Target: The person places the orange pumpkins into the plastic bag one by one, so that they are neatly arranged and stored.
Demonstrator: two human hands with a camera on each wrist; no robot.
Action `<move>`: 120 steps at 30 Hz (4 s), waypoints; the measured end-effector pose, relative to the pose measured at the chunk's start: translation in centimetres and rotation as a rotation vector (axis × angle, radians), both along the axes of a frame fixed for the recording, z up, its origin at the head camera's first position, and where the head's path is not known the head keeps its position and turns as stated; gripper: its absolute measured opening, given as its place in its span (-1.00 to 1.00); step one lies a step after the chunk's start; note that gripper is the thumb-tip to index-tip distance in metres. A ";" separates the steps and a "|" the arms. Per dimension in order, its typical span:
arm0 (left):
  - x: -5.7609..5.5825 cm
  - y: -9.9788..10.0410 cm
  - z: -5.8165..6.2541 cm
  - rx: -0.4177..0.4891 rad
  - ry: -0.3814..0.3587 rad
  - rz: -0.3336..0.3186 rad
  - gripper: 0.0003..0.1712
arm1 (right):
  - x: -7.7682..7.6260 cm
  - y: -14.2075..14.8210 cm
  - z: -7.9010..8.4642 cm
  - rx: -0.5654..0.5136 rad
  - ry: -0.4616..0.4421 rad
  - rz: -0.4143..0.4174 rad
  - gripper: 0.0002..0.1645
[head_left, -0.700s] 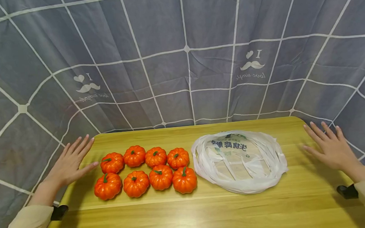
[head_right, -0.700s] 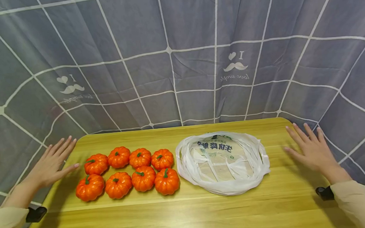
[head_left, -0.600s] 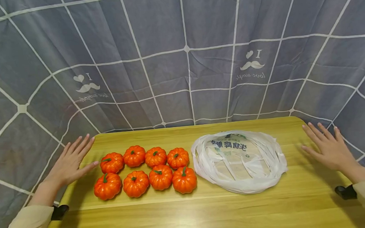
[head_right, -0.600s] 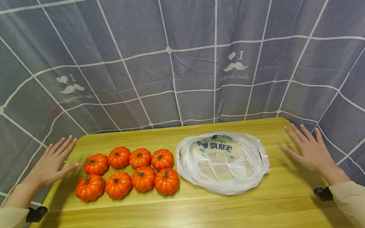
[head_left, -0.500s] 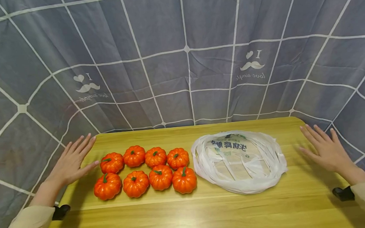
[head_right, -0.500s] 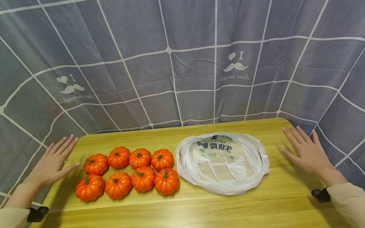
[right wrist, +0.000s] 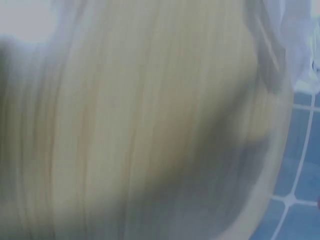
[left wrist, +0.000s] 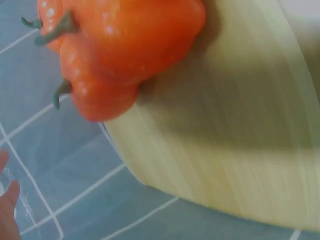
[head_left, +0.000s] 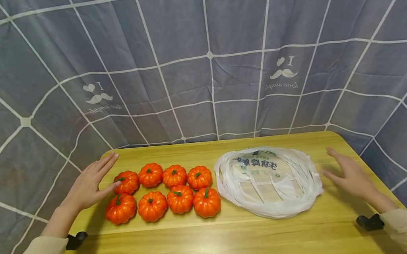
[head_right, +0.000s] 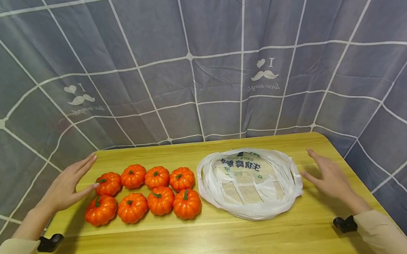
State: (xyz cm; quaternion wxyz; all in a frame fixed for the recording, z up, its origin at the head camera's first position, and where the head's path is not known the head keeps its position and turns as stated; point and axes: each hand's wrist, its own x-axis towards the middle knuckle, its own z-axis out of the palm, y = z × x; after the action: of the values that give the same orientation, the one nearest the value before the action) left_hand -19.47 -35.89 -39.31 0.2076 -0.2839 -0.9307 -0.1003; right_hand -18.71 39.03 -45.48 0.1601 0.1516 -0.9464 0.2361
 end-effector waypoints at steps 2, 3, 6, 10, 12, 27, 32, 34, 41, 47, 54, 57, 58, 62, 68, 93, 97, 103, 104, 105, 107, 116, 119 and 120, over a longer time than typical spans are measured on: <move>0.0 0.4 -0.2 0.029 0.010 -0.017 0.00 | -0.1 -0.5 -0.2 -0.033 -0.026 -0.001 -0.04; 0.1 0.6 -0.3 0.045 0.013 -0.022 0.01 | -0.1 -0.7 -0.3 -0.052 -0.042 -0.002 -0.04; 0.2 1.2 -0.7 0.074 0.013 -0.015 0.03 | -0.4 -1.4 -0.6 -0.092 -0.085 -0.001 -0.06; 0.3 2.2 -1.1 0.108 0.008 -0.002 -0.01 | -0.6 -2.2 -0.8 -0.113 -0.130 -0.001 -0.11; 0.2 2.6 -1.2 0.124 0.004 -0.004 -0.04 | -0.8 -2.6 -0.8 -0.129 -0.148 -0.001 -0.12; 1.1 6.7 -0.9 0.335 -0.119 -0.024 -0.19 | -2.0 -3.6 -1.8 -0.260 -0.221 0.022 -0.12; 1.4 7.0 -1.0 0.376 -0.161 -0.007 -0.21 | -2.1 -3.7 -2.2 -0.244 -0.225 0.033 -0.14; 1.6 6.7 -1.0 0.394 -0.177 0.016 -0.21 | -2.1 -3.7 -2.4 -0.241 -0.237 0.033 -0.14; 2.5 5.2 -1.4 0.476 -0.234 0.056 -0.22 | -2.1 -3.5 -2.8 -0.241 -0.240 0.016 -0.17; 3.1 3.6 -2.2 0.568 -0.270 0.044 -0.20 | -2.1 -3.3 -3.1 -0.246 -0.219 -0.004 -0.19; 4.3 1.4 -3.7 0.625 -0.293 0.040 -0.15 | -2.0 -3.1 -3.2 -0.249 -0.204 -0.022 -0.26; 4.8 0.7 -4.2 0.623 -0.295 0.044 -0.13 | -2.0 -3.0 -3.2 -0.252 -0.199 -0.021 -0.26; 4.9 0.5 -4.4 0.620 -0.297 0.047 -0.13 | -2.0 -2.9 -3.1 -0.257 -0.197 -0.022 -0.27; 5.3 0.0 -5.1 0.611 -0.313 0.061 -0.12 | -2.0 -2.8 -3.1 -0.257 -0.207 -0.025 -0.27; 5.7 -0.2 -6.3 0.590 -0.364 0.061 -0.08 | -2.0 -2.9 -3.0 -0.249 -0.225 -0.047 -0.29; 7.0 0.9 -8.8 0.602 -0.529 0.132 0.05 | -1.7 -2.7 -4.9 -0.425 -0.099 0.117 -0.26; 7.0 1.0 -8.8 0.602 -0.538 0.143 0.04 | -1.7 -2.8 -5.0 -0.415 -0.095 0.096 -0.34; 7.1 1.0 -8.7 0.587 -0.529 0.175 0.06 | -1.9 -3.0 -4.9 -0.396 -0.130 0.078 -0.49; 7.1 1.1 -8.7 0.583 -0.528 0.181 0.06 | -1.9 -3.0 -4.8 -0.396 -0.140 0.081 -0.48; 7.1 1.1 -8.6 0.580 -0.528 0.187 0.06 | -1.9 -2.9 -4.7 -0.400 -0.154 0.086 -0.47; 7.1 1.1 -8.6 0.578 -0.529 0.196 0.05 | -1.9 -2.9 -4.6 -0.411 -0.184 0.100 -0.43; 7.3 1.1 -8.9 0.597 -0.514 0.205 0.02 | -1.9 -2.5 -4.3 -0.448 -0.260 0.126 -0.32; 7.3 1.2 -9.0 0.596 -0.510 0.212 0.02 | -1.9 -2.5 -4.2 -0.470 -0.297 0.120 -0.25; 7.3 1.3 -9.0 0.594 -0.509 0.218 0.01 | -1.9 -2.5 -4.1 -0.477 -0.307 0.116 -0.23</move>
State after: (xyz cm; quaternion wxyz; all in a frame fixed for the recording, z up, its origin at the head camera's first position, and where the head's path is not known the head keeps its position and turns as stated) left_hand -12.20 -34.63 -48.33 0.0531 -0.0775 -0.9076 -0.4093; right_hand -20.62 36.48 -49.60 0.0322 0.1260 -0.8670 0.4810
